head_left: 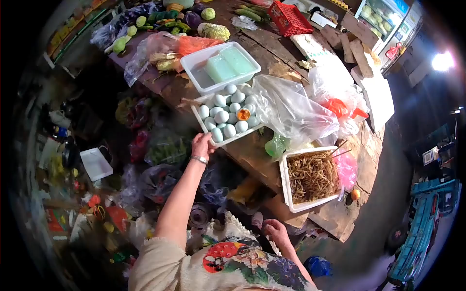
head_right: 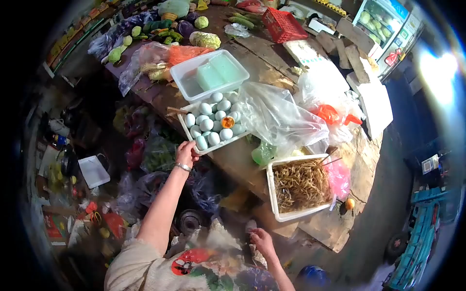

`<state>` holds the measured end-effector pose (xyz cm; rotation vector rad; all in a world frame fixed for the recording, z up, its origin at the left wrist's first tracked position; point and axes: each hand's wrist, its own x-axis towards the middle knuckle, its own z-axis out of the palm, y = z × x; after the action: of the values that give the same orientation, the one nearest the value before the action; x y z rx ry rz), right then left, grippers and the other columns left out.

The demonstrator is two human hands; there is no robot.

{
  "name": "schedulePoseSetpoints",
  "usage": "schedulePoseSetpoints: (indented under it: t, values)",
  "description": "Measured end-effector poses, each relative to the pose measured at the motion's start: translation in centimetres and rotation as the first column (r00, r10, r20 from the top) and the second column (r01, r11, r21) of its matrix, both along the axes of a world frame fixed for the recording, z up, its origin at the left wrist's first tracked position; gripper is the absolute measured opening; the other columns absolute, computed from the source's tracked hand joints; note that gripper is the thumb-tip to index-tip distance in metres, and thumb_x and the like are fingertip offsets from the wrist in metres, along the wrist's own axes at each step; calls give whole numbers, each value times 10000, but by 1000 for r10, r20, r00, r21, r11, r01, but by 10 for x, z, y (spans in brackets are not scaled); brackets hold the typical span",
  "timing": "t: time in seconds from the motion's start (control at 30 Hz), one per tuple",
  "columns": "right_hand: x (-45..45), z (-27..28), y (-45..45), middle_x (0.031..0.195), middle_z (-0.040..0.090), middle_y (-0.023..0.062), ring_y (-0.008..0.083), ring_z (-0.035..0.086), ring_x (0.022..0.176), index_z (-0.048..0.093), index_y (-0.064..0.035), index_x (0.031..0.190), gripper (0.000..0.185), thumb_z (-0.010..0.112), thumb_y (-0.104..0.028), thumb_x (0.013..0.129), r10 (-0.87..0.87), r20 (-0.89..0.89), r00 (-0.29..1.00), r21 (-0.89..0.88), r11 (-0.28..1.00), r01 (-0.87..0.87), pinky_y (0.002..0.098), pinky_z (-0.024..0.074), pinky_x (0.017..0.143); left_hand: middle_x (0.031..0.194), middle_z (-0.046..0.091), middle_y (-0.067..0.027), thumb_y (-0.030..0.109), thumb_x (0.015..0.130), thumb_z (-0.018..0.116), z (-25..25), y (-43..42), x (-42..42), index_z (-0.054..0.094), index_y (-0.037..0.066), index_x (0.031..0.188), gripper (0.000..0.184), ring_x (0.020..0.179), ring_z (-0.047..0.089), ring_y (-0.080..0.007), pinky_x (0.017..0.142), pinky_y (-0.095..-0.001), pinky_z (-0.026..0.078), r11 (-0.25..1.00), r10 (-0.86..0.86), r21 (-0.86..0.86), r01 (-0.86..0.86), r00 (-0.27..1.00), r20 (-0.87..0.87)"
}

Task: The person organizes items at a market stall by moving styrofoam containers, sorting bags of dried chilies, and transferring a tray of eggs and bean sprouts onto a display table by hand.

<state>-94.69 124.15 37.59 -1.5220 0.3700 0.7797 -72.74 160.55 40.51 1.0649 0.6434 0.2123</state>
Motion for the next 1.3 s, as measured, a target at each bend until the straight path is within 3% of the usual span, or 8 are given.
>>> schedulePoseSetpoints:
  t: [0.3, 0.57, 0.83, 0.9, 0.97, 1.1, 1.27, 1.3]
  values:
    - [110, 24, 45, 827, 563, 18, 95, 521, 698, 539, -40, 1068, 252, 551, -147, 840, -32, 185, 982, 136, 991, 7, 214, 434, 624, 633, 550, -4, 223, 817, 579, 0, 20, -67, 521, 103, 791, 136, 466, 503, -109, 361, -230, 320, 994, -95, -54, 98, 994, 47]
    - [238, 67, 100, 1049, 532, 132, 217, 530, 963, 528, -12, 1098, 312, 530, -183, 836, 171, 699, 694, -284, 957, 50, 313, 415, 841, 681, 543, 3, 189, 826, 565, 13, 27, -105, 512, 101, 802, 105, 524, 509, -101, 371, -232, 321, 989, -107, -94, 110, 994, 39]
    - [309, 33, 152, 1025, 567, 163, 283, 530, 955, 519, -11, 1154, 456, 477, -352, 855, 106, 607, 787, -233, 971, 49, 339, 377, 890, 776, 545, -3, 140, 826, 538, 17, 43, -122, 461, 117, 983, 177, 561, 496, -86, 375, -197, 316, 987, -148, -64, 150, 988, 37]
    - [312, 43, 162, 989, 592, 136, 229, 536, 922, 546, 11, 1103, 468, 466, -381, 861, -46, 383, 923, -14, 998, 56, 317, 385, 865, 762, 538, 5, 161, 840, 528, 23, 45, -122, 458, 121, 982, 164, 550, 477, -66, 370, -183, 296, 986, -162, -42, 162, 987, 3]
    - [314, 40, 159, 811, 566, 24, 111, 493, 723, 578, 16, 995, 432, 483, -382, 858, -39, 296, 954, 134, 991, -1, 260, 403, 656, 763, 534, 8, 176, 849, 522, 29, 48, -119, 460, 120, 971, 147, 545, 466, -56, 366, -179, 288, 980, -197, -27, 196, 980, -23]
    - [306, 18, 161, 758, 548, 3, 90, 467, 679, 589, 11, 963, 394, 512, -357, 848, -171, 299, 939, 209, 972, 110, 248, 383, 611, 771, 519, 17, 213, 875, 498, 23, 56, -114, 473, 123, 928, 108, 541, 445, -30, 343, -173, 258, 953, -256, 149, 264, 964, -71]
    - [253, 50, 159, 902, 585, 48, 118, 515, 819, 583, 35, 1009, 390, 521, -316, 851, -320, 214, 923, 273, 927, 258, 250, 413, 737, 876, 525, 9, 145, 871, 512, 18, 65, -134, 486, 45, 951, 131, 784, 472, -66, 686, -214, 390, 957, -260, 134, 258, 965, -1]
    - [240, 51, 155, 902, 585, 48, 118, 515, 819, 583, 35, 1009, 390, 521, -316, 851, -323, 207, 924, 269, 926, 264, 250, 413, 737, 745, 494, 57, 160, 871, 522, 19, 59, -142, 487, 83, 903, 91, 599, 424, -17, 481, -177, 331, 951, -239, 208, 227, 971, 31]
